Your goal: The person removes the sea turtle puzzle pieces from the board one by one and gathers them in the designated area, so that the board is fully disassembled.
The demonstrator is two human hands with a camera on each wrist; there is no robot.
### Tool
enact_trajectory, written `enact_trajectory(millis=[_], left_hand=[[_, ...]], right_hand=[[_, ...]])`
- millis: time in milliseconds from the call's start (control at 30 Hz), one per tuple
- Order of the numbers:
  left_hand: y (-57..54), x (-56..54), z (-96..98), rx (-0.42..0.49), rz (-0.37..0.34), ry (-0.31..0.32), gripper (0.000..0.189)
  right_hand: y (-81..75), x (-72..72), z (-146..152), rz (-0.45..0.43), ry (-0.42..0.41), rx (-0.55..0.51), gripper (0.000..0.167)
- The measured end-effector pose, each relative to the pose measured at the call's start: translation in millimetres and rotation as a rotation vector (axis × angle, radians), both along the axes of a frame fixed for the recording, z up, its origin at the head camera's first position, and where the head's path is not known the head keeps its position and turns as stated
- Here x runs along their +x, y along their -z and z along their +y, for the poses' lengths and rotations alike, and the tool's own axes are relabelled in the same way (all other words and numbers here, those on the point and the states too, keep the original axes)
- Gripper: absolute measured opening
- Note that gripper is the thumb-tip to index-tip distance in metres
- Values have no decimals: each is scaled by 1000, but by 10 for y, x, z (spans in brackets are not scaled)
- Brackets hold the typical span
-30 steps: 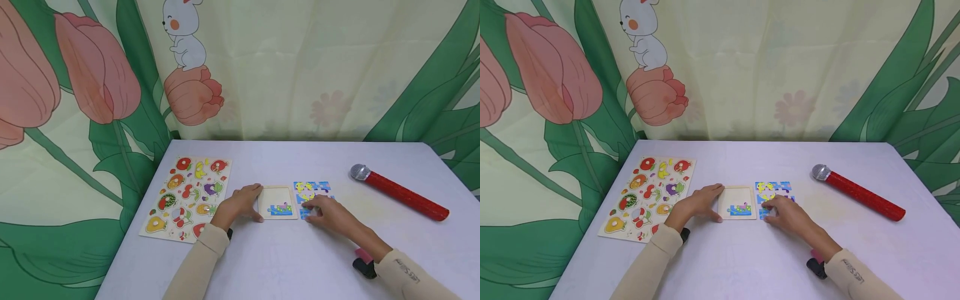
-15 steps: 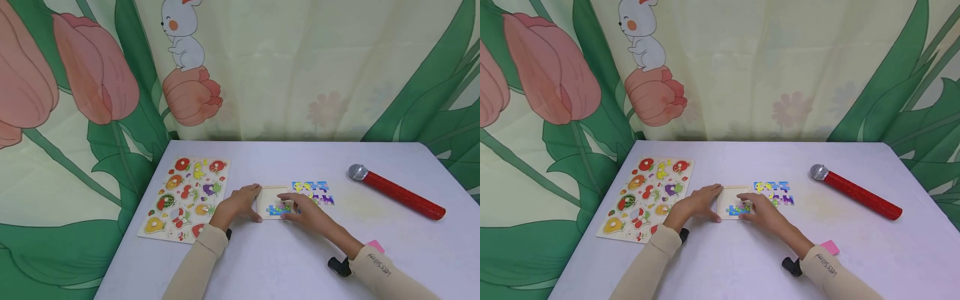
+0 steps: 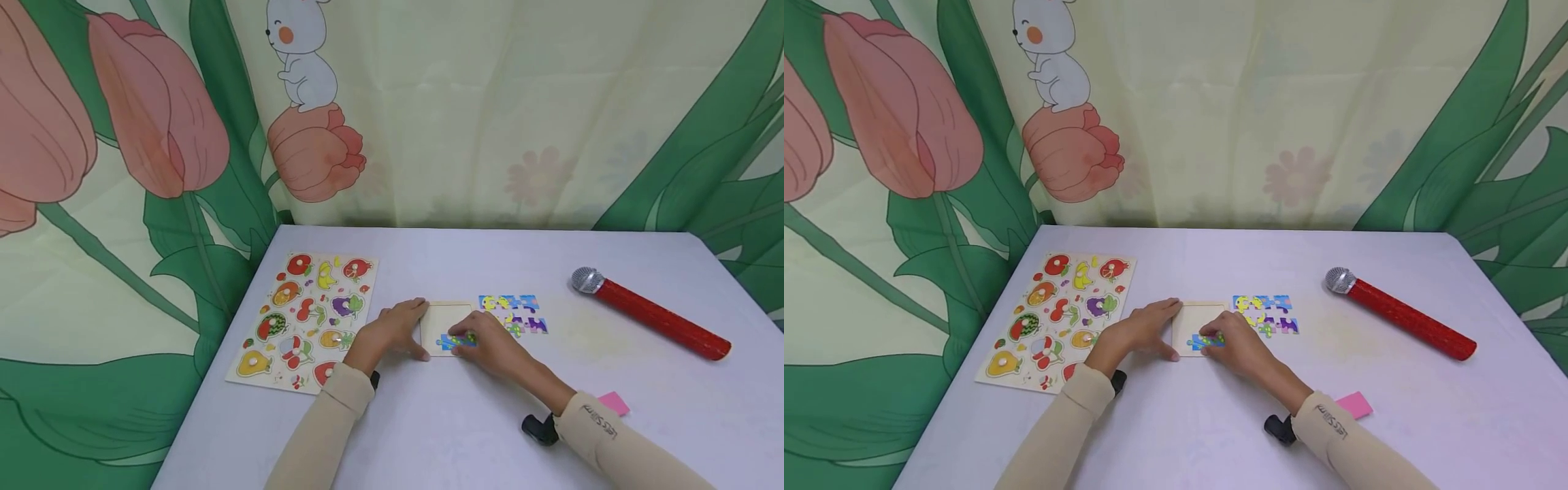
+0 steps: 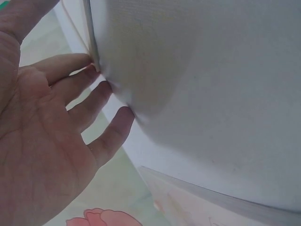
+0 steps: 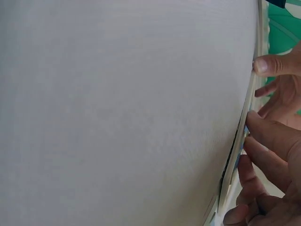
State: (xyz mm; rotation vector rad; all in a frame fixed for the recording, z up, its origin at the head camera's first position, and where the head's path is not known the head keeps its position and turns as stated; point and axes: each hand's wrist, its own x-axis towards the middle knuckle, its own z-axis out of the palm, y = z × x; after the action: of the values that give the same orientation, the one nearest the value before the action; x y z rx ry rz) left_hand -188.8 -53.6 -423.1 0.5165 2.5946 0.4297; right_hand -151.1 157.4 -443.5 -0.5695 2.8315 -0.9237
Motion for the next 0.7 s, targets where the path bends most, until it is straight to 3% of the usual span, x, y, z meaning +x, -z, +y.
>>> enact_trajectory(millis=[700], left_hand=[[-11, 0, -1, 12, -6, 5, 103]], right_hand=[[-34, -7, -27, -26, 7, -49, 27]])
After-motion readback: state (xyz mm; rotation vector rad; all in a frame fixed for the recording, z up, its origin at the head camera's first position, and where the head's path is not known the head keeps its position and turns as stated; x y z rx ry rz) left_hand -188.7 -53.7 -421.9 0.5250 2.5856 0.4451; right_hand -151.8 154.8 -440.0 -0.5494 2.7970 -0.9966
